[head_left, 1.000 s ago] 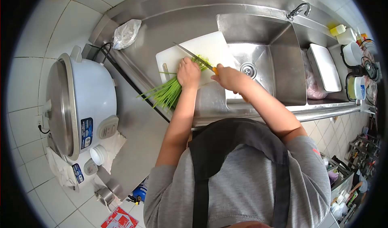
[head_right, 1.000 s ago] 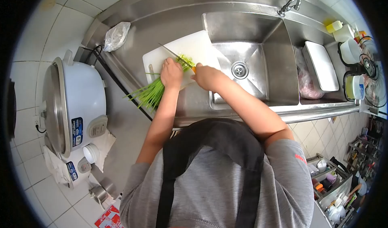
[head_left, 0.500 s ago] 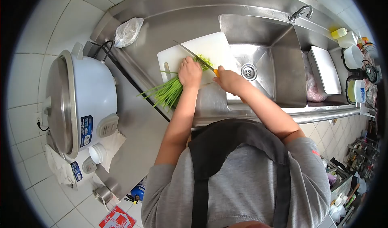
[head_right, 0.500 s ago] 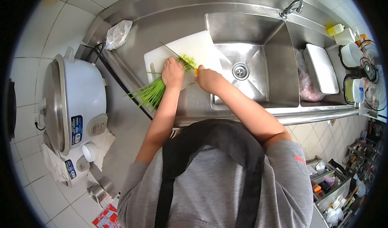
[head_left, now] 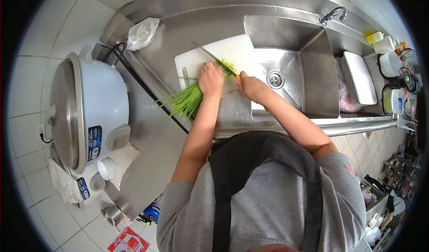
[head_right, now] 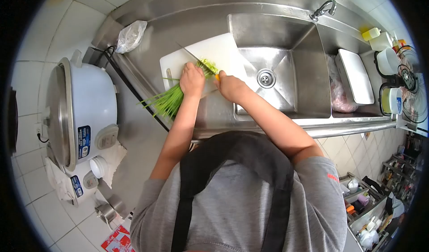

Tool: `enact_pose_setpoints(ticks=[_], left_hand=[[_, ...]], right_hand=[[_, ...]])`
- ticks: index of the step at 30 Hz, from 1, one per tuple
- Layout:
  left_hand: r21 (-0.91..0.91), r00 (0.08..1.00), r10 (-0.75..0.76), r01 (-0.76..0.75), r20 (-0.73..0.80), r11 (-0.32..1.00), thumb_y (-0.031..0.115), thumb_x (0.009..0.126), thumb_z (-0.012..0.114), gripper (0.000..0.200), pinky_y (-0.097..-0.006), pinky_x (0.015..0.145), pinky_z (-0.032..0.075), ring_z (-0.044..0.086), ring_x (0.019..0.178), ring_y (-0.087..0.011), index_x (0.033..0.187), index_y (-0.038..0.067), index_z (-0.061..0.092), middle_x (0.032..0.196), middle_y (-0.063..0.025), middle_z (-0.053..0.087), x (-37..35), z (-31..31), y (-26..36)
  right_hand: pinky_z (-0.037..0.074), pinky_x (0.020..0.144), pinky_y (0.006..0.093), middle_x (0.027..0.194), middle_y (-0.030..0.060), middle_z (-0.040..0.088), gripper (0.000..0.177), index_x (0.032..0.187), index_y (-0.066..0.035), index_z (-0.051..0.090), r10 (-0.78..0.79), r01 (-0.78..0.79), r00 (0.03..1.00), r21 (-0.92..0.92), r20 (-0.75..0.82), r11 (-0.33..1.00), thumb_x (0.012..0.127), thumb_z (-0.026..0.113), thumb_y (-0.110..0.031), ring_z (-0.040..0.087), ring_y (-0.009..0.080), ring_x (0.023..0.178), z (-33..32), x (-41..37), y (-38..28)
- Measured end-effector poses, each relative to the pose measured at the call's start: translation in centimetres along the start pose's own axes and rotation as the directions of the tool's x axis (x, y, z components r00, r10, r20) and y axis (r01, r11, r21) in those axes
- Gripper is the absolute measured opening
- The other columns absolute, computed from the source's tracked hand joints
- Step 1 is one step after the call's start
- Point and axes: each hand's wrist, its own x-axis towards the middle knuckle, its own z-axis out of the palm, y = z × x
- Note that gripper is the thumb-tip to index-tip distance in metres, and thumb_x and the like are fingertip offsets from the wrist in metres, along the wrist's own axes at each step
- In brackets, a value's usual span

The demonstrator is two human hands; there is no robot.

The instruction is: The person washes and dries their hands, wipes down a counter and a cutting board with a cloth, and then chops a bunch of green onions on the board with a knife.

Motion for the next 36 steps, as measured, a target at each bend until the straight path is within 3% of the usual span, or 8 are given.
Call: enact_pose_setpoints(ticks=[9,15,17,19,21,29,33,36], left_hand=[[-0.091,0.996,-0.036,0.029,-0.078,0.995,0.018,0.084,0.047,0.016,-0.0443,0.068,0.046,0.057,0.079,-0.0339,0.084,0.002,0.046,0.086,-0.0152,0.055,-0.4,-1.2,0.4],[0.104,0.993,-0.001,0.013,-0.114,0.994,0.019,0.083,0.049,0.014,-0.0429,0.066,0.047,0.057,0.078,-0.0311,0.082,0.005,0.047,0.086,-0.0115,0.055,-0.7,-0.3,0.3],[0.141,0.993,0.02,-0.004,-0.113,0.99,0.02,0.081,0.052,0.013,-0.0398,0.065,0.048,0.058,0.078,-0.0253,0.081,0.008,0.049,0.084,-0.0063,0.055,-0.6,0.2,0.0],[0.123,0.994,0.014,0.0,-0.109,0.992,0.02,0.08,0.052,0.013,-0.0398,0.065,0.048,0.058,0.078,-0.0256,0.081,0.008,0.049,0.084,-0.0068,0.054,-0.4,0.4,-0.1],[0.101,0.995,0.0,0.01,-0.105,0.995,0.02,0.08,0.052,0.013,-0.0399,0.065,0.048,0.058,0.078,-0.026,0.081,0.007,0.048,0.084,-0.0073,0.054,-0.3,0.5,-0.1],[-0.002,0.989,0.042,-0.043,-0.142,0.999,0.016,0.082,0.048,0.013,-0.0431,0.065,0.047,0.057,0.076,-0.0323,0.08,0.003,0.046,0.084,-0.0125,0.054,-0.5,-0.4,0.0],[0.066,0.995,0.029,-0.023,-0.097,0.998,0.019,0.079,0.053,0.014,-0.0389,0.064,0.049,0.058,0.078,-0.0272,0.081,0.006,0.047,0.086,-0.0092,0.053,-0.5,0.1,-0.2],[0.068,0.994,0.027,-0.021,-0.101,0.997,0.018,0.079,0.052,0.013,-0.0389,0.064,0.049,0.058,0.077,-0.0271,0.081,0.006,0.048,0.085,-0.0087,0.054,-0.3,0.2,-0.2]], right_hand=[[0.048,0.075,0.0453,0.086,0.0241,0.062,0.032,0.1,0.001,0.046,-0.086,0.068,0.983,-0.116,-0.161,0.991,0.091,0.04,-0.029,0.061,0.038,0.084,1.2,1.7,0.5],[0.048,0.069,0.0477,0.082,0.0215,0.063,0.032,0.095,0.002,0.048,-0.141,0.115,0.985,-0.23,-0.103,0.966,0.092,0.04,-0.029,0.062,0.038,0.075,-3.1,1.4,-2.3],[0.048,0.068,0.0481,0.082,0.0211,0.063,0.033,0.094,0.002,0.05,-0.001,0.002,1.0,-0.17,0.009,0.985,0.092,0.041,-0.03,0.062,0.0372,0.075,-5.3,-0.8,-4.3],[0.049,0.067,0.048,0.082,0.0213,0.063,0.033,0.096,0.002,0.05,0.018,-0.015,1.0,-0.17,0.017,0.985,0.092,0.041,-0.03,0.063,0.0364,0.075,-5.2,-1.8,-4.3],[0.047,0.079,0.0431,0.095,0.0222,0.062,0.033,0.099,0.002,0.053,0.026,-0.027,1.0,-0.21,-0.008,0.977,0.09,0.043,-0.029,0.061,0.0345,0.09,-4.3,-2.3,-3.5],[0.048,0.076,0.0437,0.087,0.0212,0.063,0.033,0.098,0.001,0.049,-0.077,0.049,0.987,-0.187,-0.144,0.981,0.091,0.042,-0.03,0.062,0.0353,0.085,0.4,1.4,-0.7],[0.048,0.075,0.0443,0.088,0.0224,0.063,0.036,0.096,0.002,0.052,0.065,-0.057,0.995,-0.116,0.071,0.992,0.091,0.042,-0.032,0.061,0.036,0.085,-5.8,-1.5,-4.7],[0.048,0.075,0.0443,0.089,0.0217,0.063,0.036,0.097,0.002,0.052,0.059,-0.056,0.998,-0.126,0.022,0.99,0.091,0.042,-0.032,0.061,0.036,0.086,-3.7,-1.8,-3.8]])
